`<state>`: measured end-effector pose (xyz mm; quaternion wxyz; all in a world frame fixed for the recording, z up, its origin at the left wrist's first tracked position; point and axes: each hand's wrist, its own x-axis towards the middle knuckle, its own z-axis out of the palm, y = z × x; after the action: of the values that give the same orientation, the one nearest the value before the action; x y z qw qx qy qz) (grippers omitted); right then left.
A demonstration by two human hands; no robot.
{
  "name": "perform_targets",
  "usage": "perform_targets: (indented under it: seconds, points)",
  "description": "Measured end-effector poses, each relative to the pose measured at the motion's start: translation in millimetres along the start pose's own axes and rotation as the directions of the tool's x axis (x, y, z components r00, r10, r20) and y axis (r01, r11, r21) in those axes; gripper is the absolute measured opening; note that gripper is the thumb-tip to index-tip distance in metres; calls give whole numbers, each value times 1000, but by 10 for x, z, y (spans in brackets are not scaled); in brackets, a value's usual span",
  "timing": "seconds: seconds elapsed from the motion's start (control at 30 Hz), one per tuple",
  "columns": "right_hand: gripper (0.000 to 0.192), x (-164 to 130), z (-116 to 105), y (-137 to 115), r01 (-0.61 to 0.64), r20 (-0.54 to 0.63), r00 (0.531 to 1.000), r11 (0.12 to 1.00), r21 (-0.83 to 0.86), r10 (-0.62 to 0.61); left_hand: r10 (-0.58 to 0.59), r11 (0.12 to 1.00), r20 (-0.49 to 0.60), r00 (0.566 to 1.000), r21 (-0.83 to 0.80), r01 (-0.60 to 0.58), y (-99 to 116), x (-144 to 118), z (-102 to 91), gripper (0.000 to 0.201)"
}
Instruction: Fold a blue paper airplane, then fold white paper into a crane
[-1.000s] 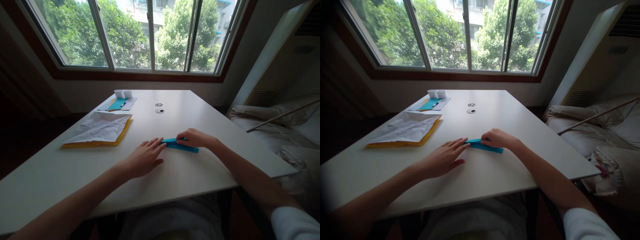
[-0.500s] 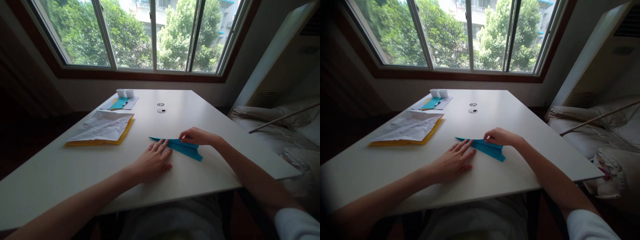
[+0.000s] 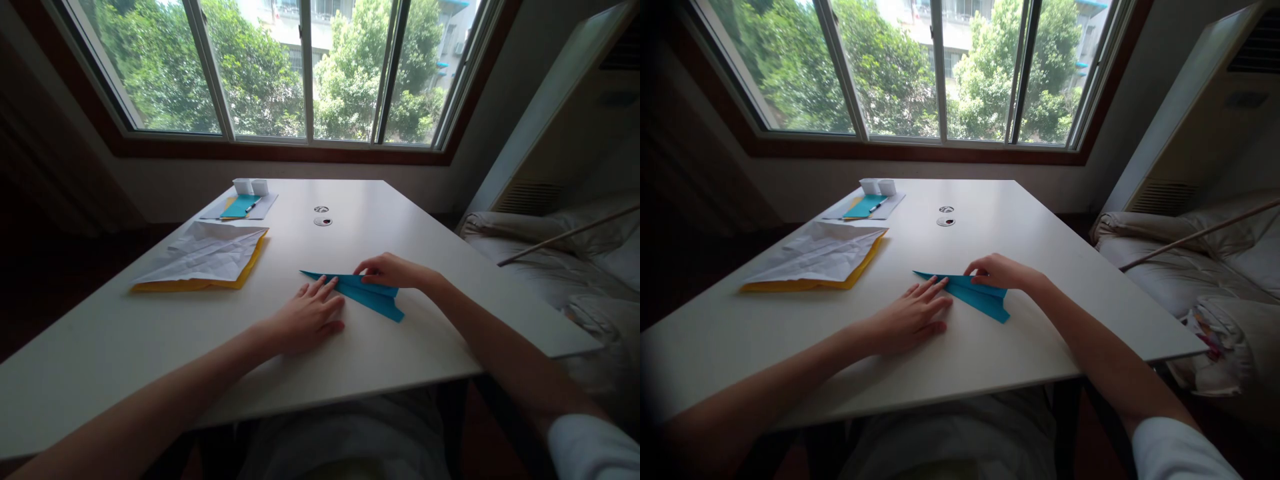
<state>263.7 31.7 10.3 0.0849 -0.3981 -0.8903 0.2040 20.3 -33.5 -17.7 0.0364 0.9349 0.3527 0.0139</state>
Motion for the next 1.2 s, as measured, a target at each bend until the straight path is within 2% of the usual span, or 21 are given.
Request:
perform_targets:
  seconds: [0.33, 0.97, 1.07, 1.2]
  points:
    - [31, 17, 21, 34, 14, -7, 1000, 1000, -2, -14, 43, 999, 18, 999, 9, -43, -33, 41, -11, 47]
    - [31, 48, 47, 30, 14, -2, 1000, 990, -139, -14, 92, 994, -16, 996, -66, -93, -112, 70, -29, 49]
    - [31, 45, 42, 13, 16, -5, 1000, 988, -152, -17, 37, 998, -14, 999, -40, -38, -113, 53, -9, 55]
    - [31, 40, 38, 1, 5, -7, 1000, 990, -141, -6, -132, 990, -36, 991, 41, 134, -139, 48, 39, 68]
